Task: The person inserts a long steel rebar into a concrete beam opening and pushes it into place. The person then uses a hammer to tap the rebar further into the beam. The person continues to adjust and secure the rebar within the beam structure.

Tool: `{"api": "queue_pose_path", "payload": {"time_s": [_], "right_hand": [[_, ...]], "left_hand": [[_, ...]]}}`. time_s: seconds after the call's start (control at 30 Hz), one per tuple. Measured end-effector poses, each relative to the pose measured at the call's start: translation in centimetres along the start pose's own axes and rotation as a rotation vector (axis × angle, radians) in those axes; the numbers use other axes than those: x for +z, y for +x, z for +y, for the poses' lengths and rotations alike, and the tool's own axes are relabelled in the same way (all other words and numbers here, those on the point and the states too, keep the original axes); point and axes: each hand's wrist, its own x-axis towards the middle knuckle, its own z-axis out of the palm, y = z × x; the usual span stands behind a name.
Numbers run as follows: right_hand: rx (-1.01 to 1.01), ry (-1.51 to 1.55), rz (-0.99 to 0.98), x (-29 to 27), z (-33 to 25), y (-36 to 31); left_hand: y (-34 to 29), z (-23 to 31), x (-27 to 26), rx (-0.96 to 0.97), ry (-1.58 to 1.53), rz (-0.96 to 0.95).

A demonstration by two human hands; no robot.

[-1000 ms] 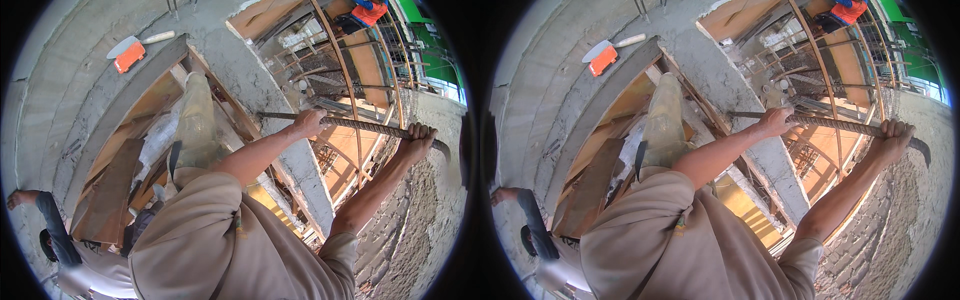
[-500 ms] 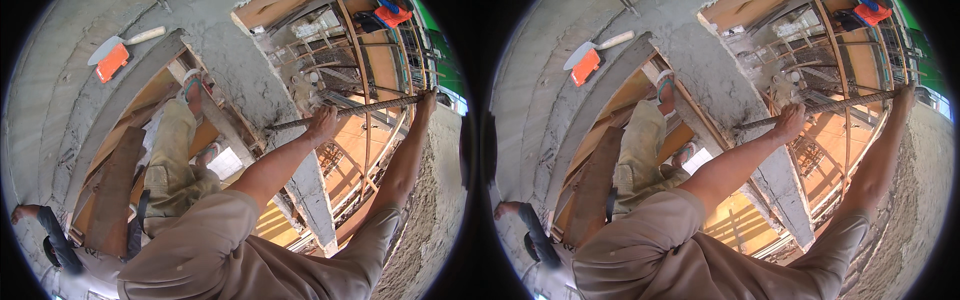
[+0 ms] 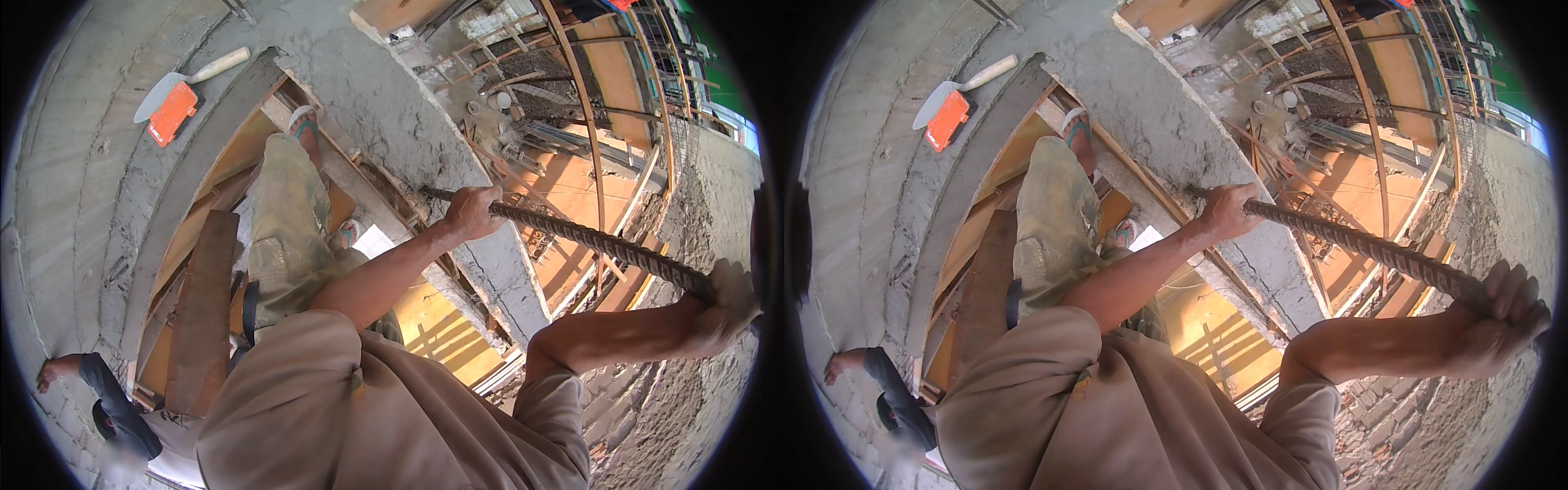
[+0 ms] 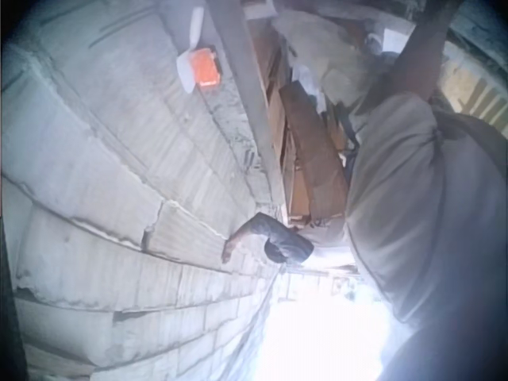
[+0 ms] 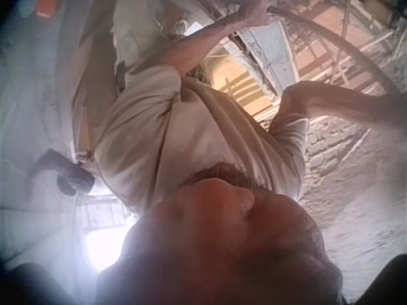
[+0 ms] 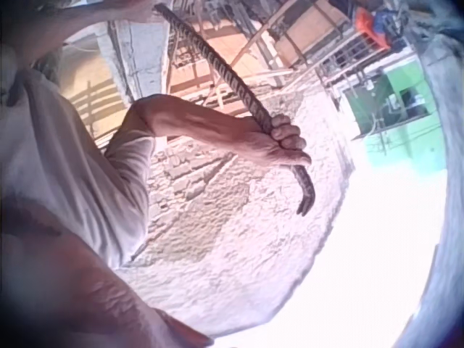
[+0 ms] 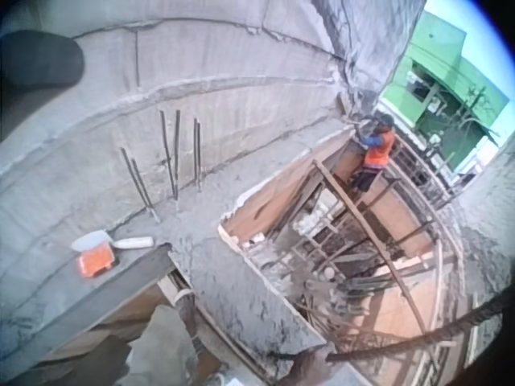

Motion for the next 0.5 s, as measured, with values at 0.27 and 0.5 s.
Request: {"api": "queue_pose_path", "payload": {"time_s": [0.27,0.5], "right_hand": [[0.335,0.219,-0.163,-1.2,19.6,12.3],[0.451,-0.089,-0.065,-1.9,33.5,17.3]], "left_hand": [[9.2,2.8,3.5,-0.155,0.085,0.006],[12.3,0.3,6.2,-0.203,0.165,-0.081]]}}
